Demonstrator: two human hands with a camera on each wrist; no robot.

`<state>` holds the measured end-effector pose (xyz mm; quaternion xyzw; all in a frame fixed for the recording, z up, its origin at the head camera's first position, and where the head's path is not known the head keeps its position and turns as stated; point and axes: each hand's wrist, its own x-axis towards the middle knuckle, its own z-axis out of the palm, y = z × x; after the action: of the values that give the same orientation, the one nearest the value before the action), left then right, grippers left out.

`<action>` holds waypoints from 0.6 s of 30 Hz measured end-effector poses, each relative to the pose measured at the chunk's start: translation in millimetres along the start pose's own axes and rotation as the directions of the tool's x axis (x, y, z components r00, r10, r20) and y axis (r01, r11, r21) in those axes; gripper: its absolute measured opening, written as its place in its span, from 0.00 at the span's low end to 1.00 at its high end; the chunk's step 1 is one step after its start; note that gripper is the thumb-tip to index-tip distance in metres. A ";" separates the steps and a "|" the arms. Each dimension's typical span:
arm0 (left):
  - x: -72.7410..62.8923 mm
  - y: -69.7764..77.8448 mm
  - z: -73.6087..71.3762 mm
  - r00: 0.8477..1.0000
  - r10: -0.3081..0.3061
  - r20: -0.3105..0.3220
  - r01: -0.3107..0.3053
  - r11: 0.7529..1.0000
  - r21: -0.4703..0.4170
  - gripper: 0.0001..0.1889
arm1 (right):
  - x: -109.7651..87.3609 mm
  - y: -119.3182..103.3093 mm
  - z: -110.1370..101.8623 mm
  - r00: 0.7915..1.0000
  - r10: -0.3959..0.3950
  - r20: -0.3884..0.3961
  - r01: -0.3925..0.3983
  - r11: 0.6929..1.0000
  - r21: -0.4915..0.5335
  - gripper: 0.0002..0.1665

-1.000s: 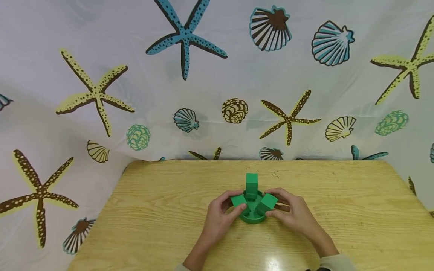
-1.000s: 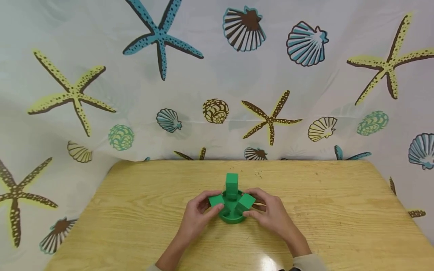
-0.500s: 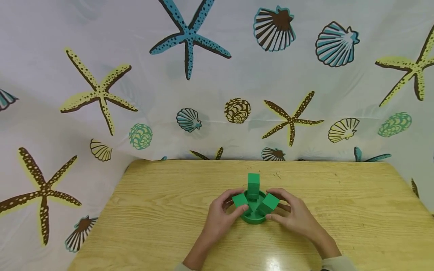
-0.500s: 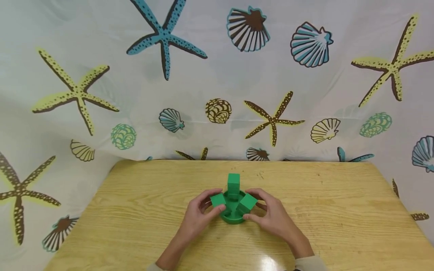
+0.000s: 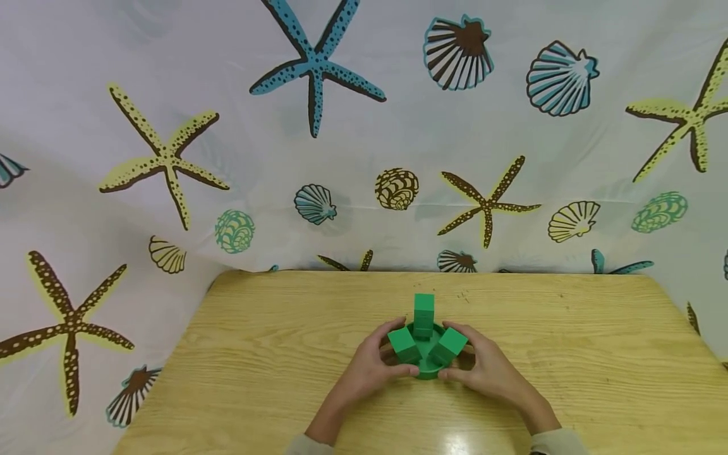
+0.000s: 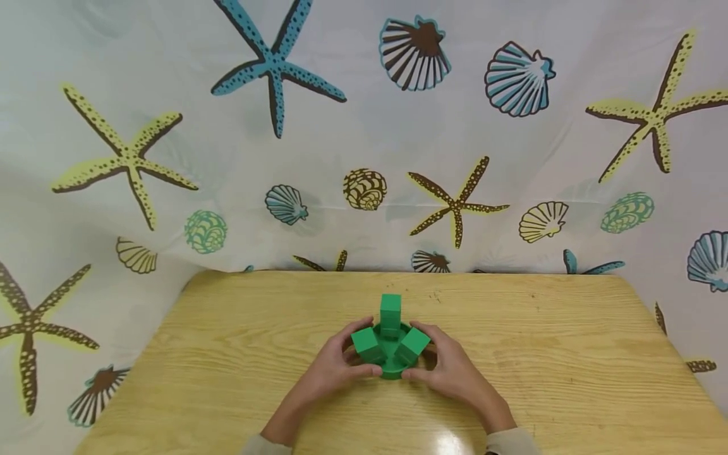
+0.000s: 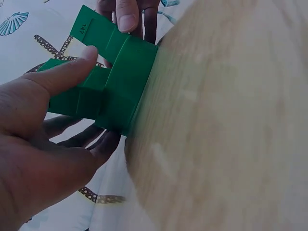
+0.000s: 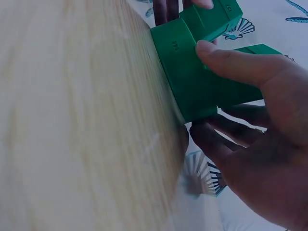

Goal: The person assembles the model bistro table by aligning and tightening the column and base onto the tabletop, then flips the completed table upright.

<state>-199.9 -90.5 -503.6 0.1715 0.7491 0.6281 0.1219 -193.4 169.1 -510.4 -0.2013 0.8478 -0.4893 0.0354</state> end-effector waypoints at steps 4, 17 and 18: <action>1.6 -1.7 0.0 1.000 -0.028 0.010 0.028 0.999 0.020 0.48 | 2.1 1.4 1.4 1.000 0.014 0.007 -0.014 1.000 -0.019 0.51; 3.3 -3.4 2.2 0.998 -0.019 -0.053 0.026 0.991 0.134 0.43 | 1.4 -2.0 4.0 0.999 0.051 -0.014 -0.051 0.999 -0.006 0.47; 3.2 -2.1 1.6 0.998 -0.012 -0.055 0.020 0.990 0.138 0.41 | 1.3 -3.7 3.3 0.997 0.069 -0.021 -0.069 0.998 0.005 0.46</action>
<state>-202.4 -88.1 -505.9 0.1566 0.7951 0.5782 0.0945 -192.6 164.2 -508.8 -0.1666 0.8535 -0.4919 0.0438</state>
